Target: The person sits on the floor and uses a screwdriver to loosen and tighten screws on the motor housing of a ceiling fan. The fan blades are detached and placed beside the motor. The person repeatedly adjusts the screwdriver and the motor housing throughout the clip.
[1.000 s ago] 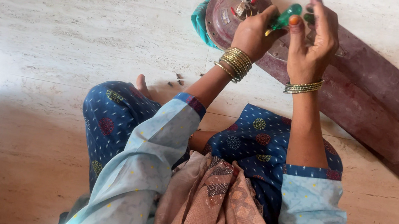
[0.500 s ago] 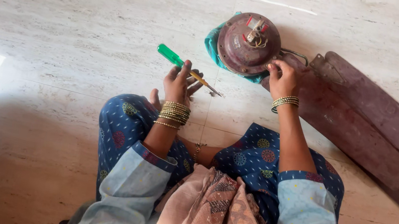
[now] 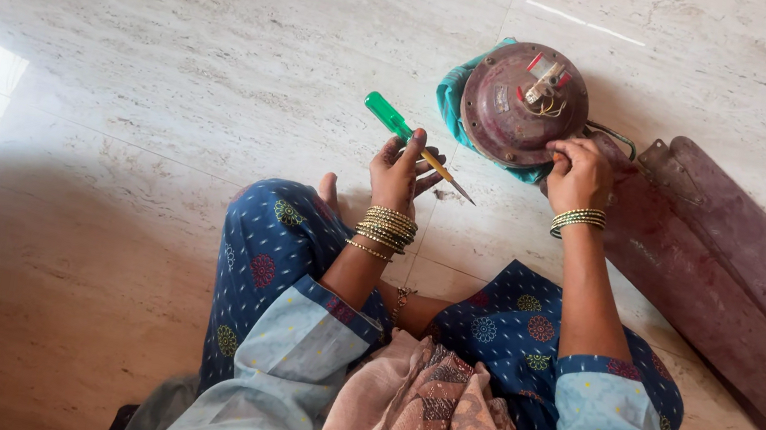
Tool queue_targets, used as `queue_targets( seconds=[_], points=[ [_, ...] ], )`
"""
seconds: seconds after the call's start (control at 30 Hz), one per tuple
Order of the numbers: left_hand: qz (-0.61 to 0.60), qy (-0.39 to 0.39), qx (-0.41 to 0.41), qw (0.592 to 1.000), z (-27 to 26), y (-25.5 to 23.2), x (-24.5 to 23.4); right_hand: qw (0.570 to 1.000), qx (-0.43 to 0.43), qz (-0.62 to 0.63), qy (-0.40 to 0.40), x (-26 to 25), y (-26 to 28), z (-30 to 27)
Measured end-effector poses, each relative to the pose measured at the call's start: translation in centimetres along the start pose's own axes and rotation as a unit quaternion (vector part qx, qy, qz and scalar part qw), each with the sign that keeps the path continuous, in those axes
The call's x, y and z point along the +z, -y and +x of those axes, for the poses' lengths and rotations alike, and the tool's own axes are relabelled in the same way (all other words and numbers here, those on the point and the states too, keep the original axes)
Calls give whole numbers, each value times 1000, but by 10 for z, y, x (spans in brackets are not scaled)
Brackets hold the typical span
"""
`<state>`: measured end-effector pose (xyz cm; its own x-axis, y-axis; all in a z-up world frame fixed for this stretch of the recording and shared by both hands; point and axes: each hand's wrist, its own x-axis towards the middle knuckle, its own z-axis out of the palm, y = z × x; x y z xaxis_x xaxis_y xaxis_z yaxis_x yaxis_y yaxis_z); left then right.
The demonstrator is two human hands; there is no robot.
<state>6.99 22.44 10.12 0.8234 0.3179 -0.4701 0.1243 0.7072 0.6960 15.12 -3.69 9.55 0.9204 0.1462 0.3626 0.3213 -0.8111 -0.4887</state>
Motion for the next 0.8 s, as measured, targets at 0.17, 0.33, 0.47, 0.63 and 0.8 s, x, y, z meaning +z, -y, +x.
queue_targets(
  seconds=[0.17, 0.33, 0.47, 0.63, 0.8],
  points=[
    [11, -7, 11, 1000, 3, 5, -3, 998, 64, -4, -9, 2, -3, -5],
    [16, -17, 10, 1000, 7, 8, -6, 999, -14, 35, -12, 2, -9, -3],
    [14, -19, 9, 1000, 8, 10, -4, 998, 53, -42, -17, -2, -3, -4],
    [-6, -42, 39, 998, 8, -1, -3, 1000, -3, -17, -11, -2, 5, -4],
    [-46, -76, 114, 990, 13, -17, -11, 997, 10, -61, -56, 3, 1, -13]
  ],
)
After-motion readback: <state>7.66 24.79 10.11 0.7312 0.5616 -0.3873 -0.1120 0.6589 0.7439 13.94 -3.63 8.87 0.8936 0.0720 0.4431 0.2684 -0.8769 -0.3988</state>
